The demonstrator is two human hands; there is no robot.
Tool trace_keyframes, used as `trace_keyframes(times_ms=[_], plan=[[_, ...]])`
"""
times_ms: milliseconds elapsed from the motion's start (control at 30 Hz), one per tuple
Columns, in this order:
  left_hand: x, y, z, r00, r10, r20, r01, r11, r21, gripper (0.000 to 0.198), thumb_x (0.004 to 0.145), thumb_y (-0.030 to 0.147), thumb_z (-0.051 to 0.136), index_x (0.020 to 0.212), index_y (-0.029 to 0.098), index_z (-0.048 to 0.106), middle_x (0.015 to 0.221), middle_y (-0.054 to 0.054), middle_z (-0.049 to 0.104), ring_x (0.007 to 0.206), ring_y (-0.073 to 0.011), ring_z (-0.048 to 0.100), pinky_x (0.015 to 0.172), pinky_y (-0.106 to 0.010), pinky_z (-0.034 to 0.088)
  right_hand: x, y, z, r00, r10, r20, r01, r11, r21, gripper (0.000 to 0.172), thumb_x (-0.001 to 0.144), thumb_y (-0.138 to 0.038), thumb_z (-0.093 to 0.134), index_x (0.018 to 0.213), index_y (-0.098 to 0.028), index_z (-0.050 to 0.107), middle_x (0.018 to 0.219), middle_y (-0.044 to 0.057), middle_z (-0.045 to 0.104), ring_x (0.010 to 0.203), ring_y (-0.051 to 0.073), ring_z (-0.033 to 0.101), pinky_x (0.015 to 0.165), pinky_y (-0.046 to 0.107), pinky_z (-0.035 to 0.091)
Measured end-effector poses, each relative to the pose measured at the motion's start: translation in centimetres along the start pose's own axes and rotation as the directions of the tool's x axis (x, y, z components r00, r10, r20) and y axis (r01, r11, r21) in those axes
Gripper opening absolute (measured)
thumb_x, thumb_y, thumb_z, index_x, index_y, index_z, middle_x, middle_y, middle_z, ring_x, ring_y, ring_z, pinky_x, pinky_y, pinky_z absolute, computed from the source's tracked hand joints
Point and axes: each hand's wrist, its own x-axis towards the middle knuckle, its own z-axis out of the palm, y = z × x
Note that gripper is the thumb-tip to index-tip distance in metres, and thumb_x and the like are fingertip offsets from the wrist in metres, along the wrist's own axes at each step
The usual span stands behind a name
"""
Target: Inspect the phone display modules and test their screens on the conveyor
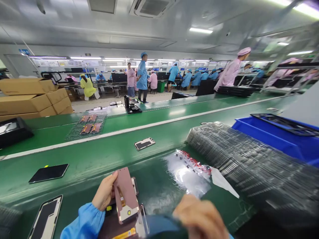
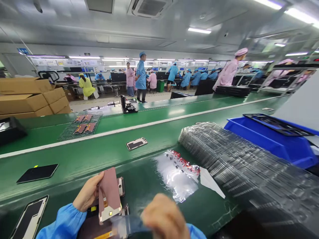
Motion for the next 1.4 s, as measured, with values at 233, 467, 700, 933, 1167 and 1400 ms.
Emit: trace_keyframes(times_ms=[233, 467, 700, 933, 1167, 1400], plan=[[-2.8, 2.3, 0.7, 0.998, -0.009, 0.069, 0.005, 0.999, 0.052, 0.031, 0.087, 0.043, 0.066, 0.096, 0.013, 0.066, 0.071, -0.009, 0.074, 0.058, -0.0233, 0.071, 0.053, -0.033, 0.06, 2.5, 16.9, -3.0, 0.774, 0.621, -0.126, -0.633, 0.765, -0.118, 0.038, 0.095, -0.055, 0.052, 0.092, -0.018, 0.063, 0.073, 0.005, 0.067, 0.073, 0.022, 0.066, 0.071, 0.036, 0.055], [-5.2, 4.1, 2.1, 0.992, 0.012, 0.127, -0.02, 0.998, 0.06, 0.029, 0.09, 0.038, 0.064, 0.105, 0.013, 0.062, 0.086, -0.012, 0.077, 0.07, -0.0233, 0.074, 0.062, -0.033, 0.063, -0.8, 26.1, -2.3, 0.551, 0.818, -0.169, -0.823, 0.497, -0.276, 0.023, 0.09, -0.038, 0.067, 0.085, -0.015, 0.063, 0.091, 0.004, 0.064, 0.094, 0.022, 0.061, 0.091, 0.045, 0.047], [-3.7, 4.2, 4.0, 0.974, 0.086, 0.21, -0.095, 0.995, 0.034, 0.028, 0.087, 0.04, 0.067, 0.1, 0.016, 0.062, 0.086, -0.007, 0.074, 0.068, -0.015, 0.069, 0.062, -0.025, 0.059, 0.4, 20.5, 0.6, 0.569, 0.821, 0.041, -0.82, 0.571, -0.041, 0.066, 0.068, -0.073, 0.069, 0.103, -0.017, 0.065, 0.123, 0.02, 0.056, 0.128, 0.043, 0.039, 0.106, 0.059, 0.031], [-0.2, 2.4, 9.6, 0.894, 0.127, 0.43, -0.224, 0.957, 0.183, 0.049, 0.089, 0.061, 0.049, 0.097, 0.016, 0.066, 0.074, -0.004, 0.068, 0.055, -0.0125, 0.059, 0.058, -0.025, 0.053, -1.5, 10.6, 7.9, 0.411, 0.488, 0.77, -0.874, -0.029, 0.486, 0.092, 0.076, -0.094, 0.034, 0.099, -0.013, 0.072, 0.094, 0.014, 0.072, 0.079, 0.025, 0.071, 0.072, 0.039, 0.059], [10.9, 4.5, 8.2, 0.899, 0.35, 0.265, -0.436, 0.649, 0.623, 0.06, 0.078, 0.055, 0.067, 0.121, 0.013, 0.062, 0.138, -0.017, 0.057, 0.133, -0.033, 0.046, 0.115, -0.045, 0.032, -2.6, 13.4, 9.0, 0.461, 0.433, 0.775, -0.632, -0.453, 0.629, 0.066, 0.081, -0.072, 0.063, 0.114, -0.016, 0.068, 0.104, 0.008, 0.072, 0.075, 0.016, 0.067, 0.057, 0.027, 0.058], [16.9, 6.2, 1.3, 0.854, 0.488, 0.181, -0.389, 0.368, 0.845, 0.067, 0.066, 0.042, 0.078, 0.124, 0.013, 0.059, 0.137, -0.018, 0.054, 0.136, -0.0369, 0.041, 0.116, -0.059, 0.025, -2.6, 14.8, 9.0, 0.453, 0.484, 0.749, -0.624, -0.428, 0.654, 0.069, 0.079, -0.074, 0.062, 0.108, -0.013, 0.071, 0.097, 0.01, 0.074, 0.066, 0.015, 0.066, 0.049, 0.026, 0.058]])
